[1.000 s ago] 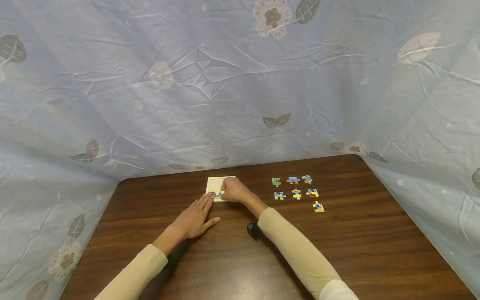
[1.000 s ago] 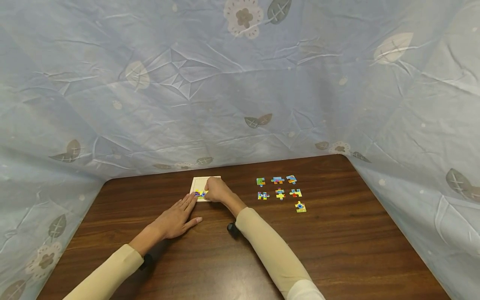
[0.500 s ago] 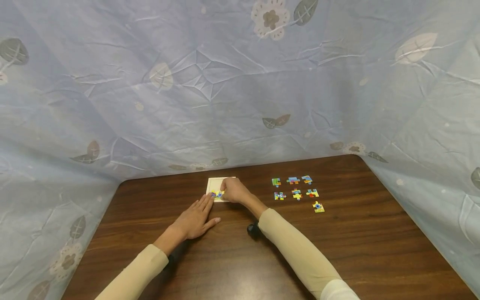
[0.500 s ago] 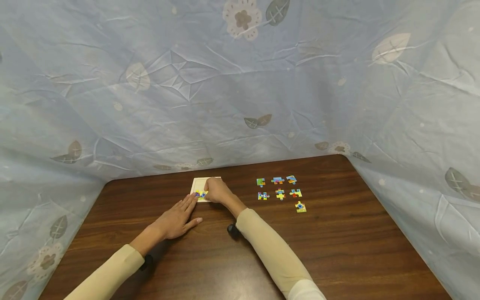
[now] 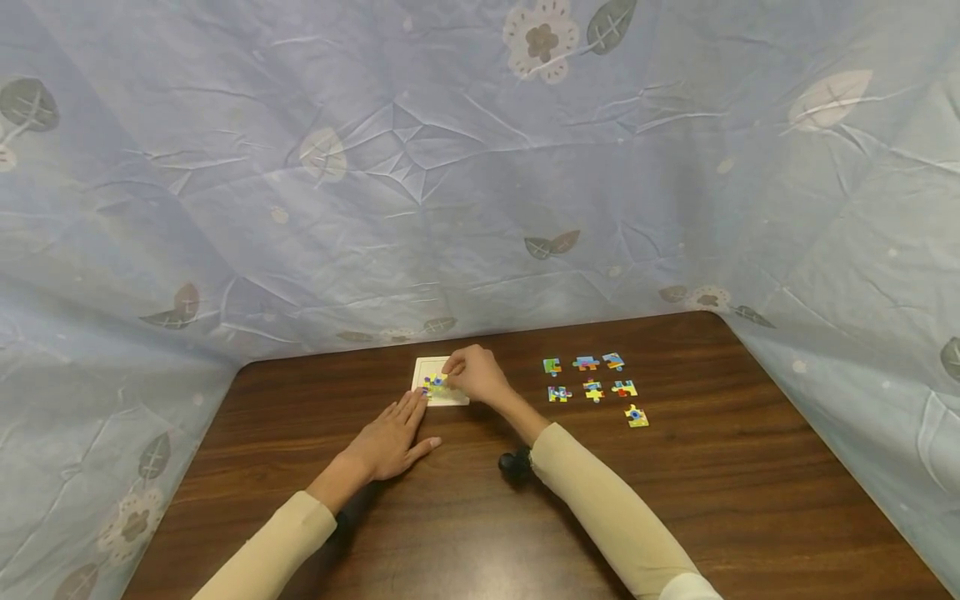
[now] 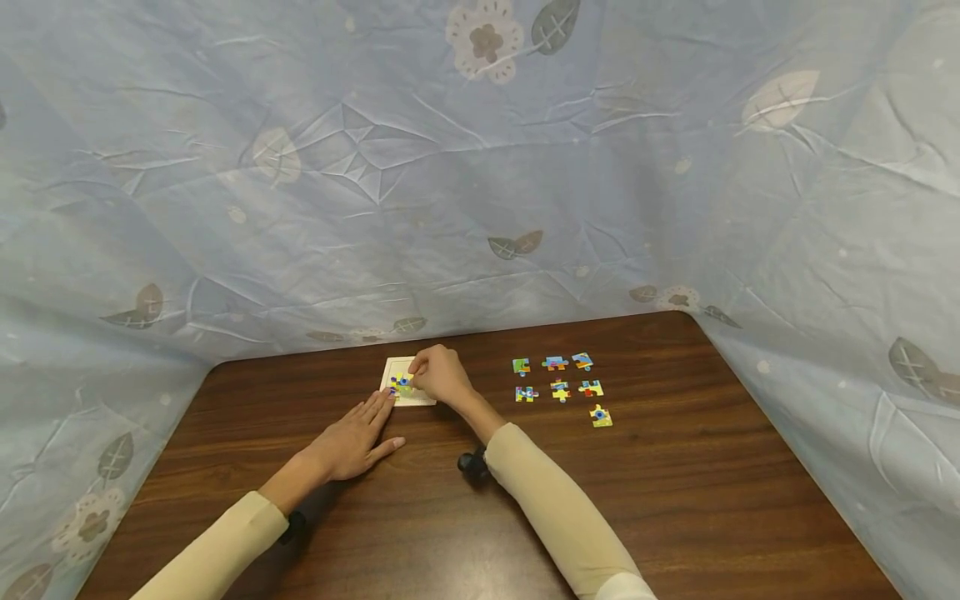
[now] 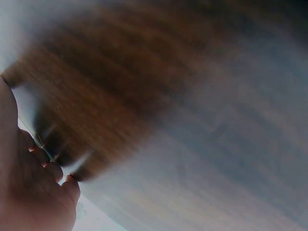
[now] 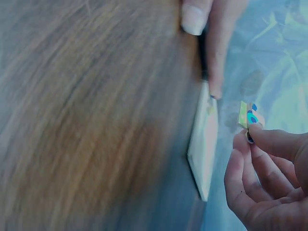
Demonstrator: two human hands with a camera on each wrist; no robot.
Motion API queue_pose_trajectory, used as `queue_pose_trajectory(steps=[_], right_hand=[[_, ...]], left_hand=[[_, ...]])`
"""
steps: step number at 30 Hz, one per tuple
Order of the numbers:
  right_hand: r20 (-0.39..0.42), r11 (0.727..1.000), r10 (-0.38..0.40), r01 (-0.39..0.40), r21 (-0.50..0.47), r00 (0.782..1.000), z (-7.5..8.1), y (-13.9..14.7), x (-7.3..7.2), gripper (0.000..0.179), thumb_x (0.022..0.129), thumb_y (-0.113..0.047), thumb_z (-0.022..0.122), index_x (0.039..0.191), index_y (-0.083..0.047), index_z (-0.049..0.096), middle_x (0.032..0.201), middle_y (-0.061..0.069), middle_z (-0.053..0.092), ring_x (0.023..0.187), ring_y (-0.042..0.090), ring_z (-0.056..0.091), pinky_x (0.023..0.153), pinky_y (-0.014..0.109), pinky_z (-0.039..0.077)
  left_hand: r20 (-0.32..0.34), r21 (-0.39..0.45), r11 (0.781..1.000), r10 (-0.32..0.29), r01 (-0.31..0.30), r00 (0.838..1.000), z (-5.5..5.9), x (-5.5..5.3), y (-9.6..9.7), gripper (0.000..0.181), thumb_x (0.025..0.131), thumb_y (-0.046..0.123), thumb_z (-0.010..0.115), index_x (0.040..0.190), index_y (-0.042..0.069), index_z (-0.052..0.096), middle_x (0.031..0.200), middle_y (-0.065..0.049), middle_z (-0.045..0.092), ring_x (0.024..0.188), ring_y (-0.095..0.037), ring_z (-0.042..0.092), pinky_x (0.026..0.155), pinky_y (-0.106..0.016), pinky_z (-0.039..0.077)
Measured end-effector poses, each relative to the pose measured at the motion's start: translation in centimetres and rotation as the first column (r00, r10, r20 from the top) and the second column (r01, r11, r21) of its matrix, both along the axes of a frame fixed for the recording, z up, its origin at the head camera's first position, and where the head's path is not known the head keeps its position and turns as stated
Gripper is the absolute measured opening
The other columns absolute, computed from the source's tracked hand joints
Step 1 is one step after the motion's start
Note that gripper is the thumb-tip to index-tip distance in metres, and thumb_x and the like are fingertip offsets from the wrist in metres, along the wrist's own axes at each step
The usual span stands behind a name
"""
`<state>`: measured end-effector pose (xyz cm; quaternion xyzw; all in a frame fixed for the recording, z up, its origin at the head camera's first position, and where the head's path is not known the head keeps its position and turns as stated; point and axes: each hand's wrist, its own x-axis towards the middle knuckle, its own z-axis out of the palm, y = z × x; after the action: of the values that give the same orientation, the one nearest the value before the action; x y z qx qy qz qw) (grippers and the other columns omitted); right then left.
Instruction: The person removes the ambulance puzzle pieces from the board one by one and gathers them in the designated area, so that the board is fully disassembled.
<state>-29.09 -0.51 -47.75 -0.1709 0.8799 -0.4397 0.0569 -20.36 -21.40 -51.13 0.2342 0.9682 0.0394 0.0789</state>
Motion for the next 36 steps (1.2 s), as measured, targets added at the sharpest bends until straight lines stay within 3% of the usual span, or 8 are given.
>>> queue_pose_trajectory(steps=[5, 10, 12, 17, 20, 26, 33, 36], right_hand=[[0.015, 0.998, 0.007, -0.006, -0.056, 1.0, 1.4, 1.7, 0.5, 0.01, 0.092, -0.013, 0.081, 0.102, -0.01, 0.083, 0.095, 0.006, 0.082, 0.082, 0.016, 0.075, 0.07, 0.027, 0.061], [0.063, 0.988, 0.042, -0.032, -0.154, 0.997, 2.7, 4.0, 0.9, 0.015, 0.095, -0.015, 0.079, 0.108, -0.011, 0.083, 0.106, 0.009, 0.082, 0.097, 0.036, 0.078, 0.086, 0.048, 0.065], [0.094, 0.981, 0.055, -0.036, -0.193, 0.994, 3.2, 4.9, 1.0, 0.016, 0.095, -0.015, 0.079, 0.11, -0.01, 0.082, 0.108, 0.011, 0.081, 0.101, 0.041, 0.078, 0.089, 0.05, 0.065], [0.146, 0.969, 0.068, -0.031, -0.245, 0.987, 4.3, 7.1, 1.4, 0.018, 0.095, -0.012, 0.079, 0.111, -0.006, 0.081, 0.11, 0.012, 0.081, 0.098, 0.034, 0.08, 0.084, 0.037, 0.067], [0.148, 0.965, 0.081, -0.04, -0.26, 0.986, 5.0, 8.3, 1.6, 0.018, 0.095, -0.011, 0.078, 0.112, -0.003, 0.081, 0.111, 0.015, 0.08, 0.096, 0.032, 0.08, 0.083, 0.036, 0.067], [0.149, 0.966, 0.076, -0.036, -0.257, 0.986, 5.9, 10.7, 2.1, 0.02, 0.096, -0.01, 0.077, 0.114, -0.001, 0.08, 0.111, 0.017, 0.08, 0.101, 0.039, 0.078, 0.082, 0.036, 0.067], [0.137, 0.981, 0.034, -0.007, -0.192, 0.99, 6.5, 13.8, 2.3, 0.018, 0.096, -0.016, 0.078, 0.111, -0.007, 0.082, 0.107, 0.014, 0.081, 0.085, 0.021, 0.08, 0.079, 0.036, 0.067], [0.156, 0.976, 0.038, -0.004, -0.216, 0.987, 6.4, 15.0, 2.7, 0.018, 0.095, -0.013, 0.078, 0.11, -0.004, 0.081, 0.109, 0.017, 0.081, 0.086, 0.023, 0.08, 0.083, 0.041, 0.068]], left_hand=[[0.009, -0.003, 1.0, 0.009, -0.009, 1.0, 0.2, 0.3, 0.0, 0.085, 0.11, 0.059, 0.039, 0.166, -0.003, 0.02, 0.177, -0.021, 0.013, 0.164, -0.038, 0.018, 0.133, -0.056, 0.025], [0.022, -0.001, 1.0, 0.016, -0.016, 1.0, 0.3, 0.5, -0.1, 0.085, 0.111, 0.058, 0.039, 0.166, -0.003, 0.018, 0.177, -0.02, 0.011, 0.165, -0.038, 0.017, 0.133, -0.056, 0.024], [0.023, -0.002, 1.0, 0.018, -0.018, 1.0, 0.3, 0.5, -0.1, 0.085, 0.111, 0.058, 0.039, 0.166, -0.002, 0.018, 0.177, -0.02, 0.011, 0.165, -0.038, 0.017, 0.133, -0.056, 0.024], [0.018, 0.009, 1.0, 0.013, -0.013, 1.0, 0.0, 0.6, -0.1, 0.085, 0.11, 0.059, 0.038, 0.166, -0.002, 0.018, 0.177, -0.02, 0.011, 0.165, -0.038, 0.017, 0.133, -0.056, 0.024], [0.011, 0.014, 1.0, 0.01, -0.01, 1.0, -0.3, 0.5, 0.0, 0.085, 0.11, 0.059, 0.038, 0.166, -0.002, 0.019, 0.177, -0.02, 0.012, 0.165, -0.038, 0.017, 0.133, -0.056, 0.024], [0.018, 0.003, 1.0, 0.002, -0.002, 1.0, -0.2, 0.4, 0.0, 0.085, 0.111, 0.059, 0.036, 0.167, -0.001, 0.016, 0.177, -0.02, 0.009, 0.165, -0.038, 0.015, 0.133, -0.056, 0.023], [0.012, 0.0, 1.0, -0.004, 0.004, 1.0, 0.2, 0.1, -0.1, 0.085, 0.111, 0.059, 0.035, 0.167, -0.001, 0.015, 0.177, -0.02, 0.009, 0.165, -0.038, 0.015, 0.133, -0.055, 0.023], [0.01, 0.001, 1.0, -0.004, 0.004, 1.0, -0.1, 0.1, -0.2, 0.086, 0.111, 0.06, 0.035, 0.167, -0.001, 0.015, 0.177, -0.02, 0.008, 0.165, -0.038, 0.015, 0.133, -0.056, 0.023]])
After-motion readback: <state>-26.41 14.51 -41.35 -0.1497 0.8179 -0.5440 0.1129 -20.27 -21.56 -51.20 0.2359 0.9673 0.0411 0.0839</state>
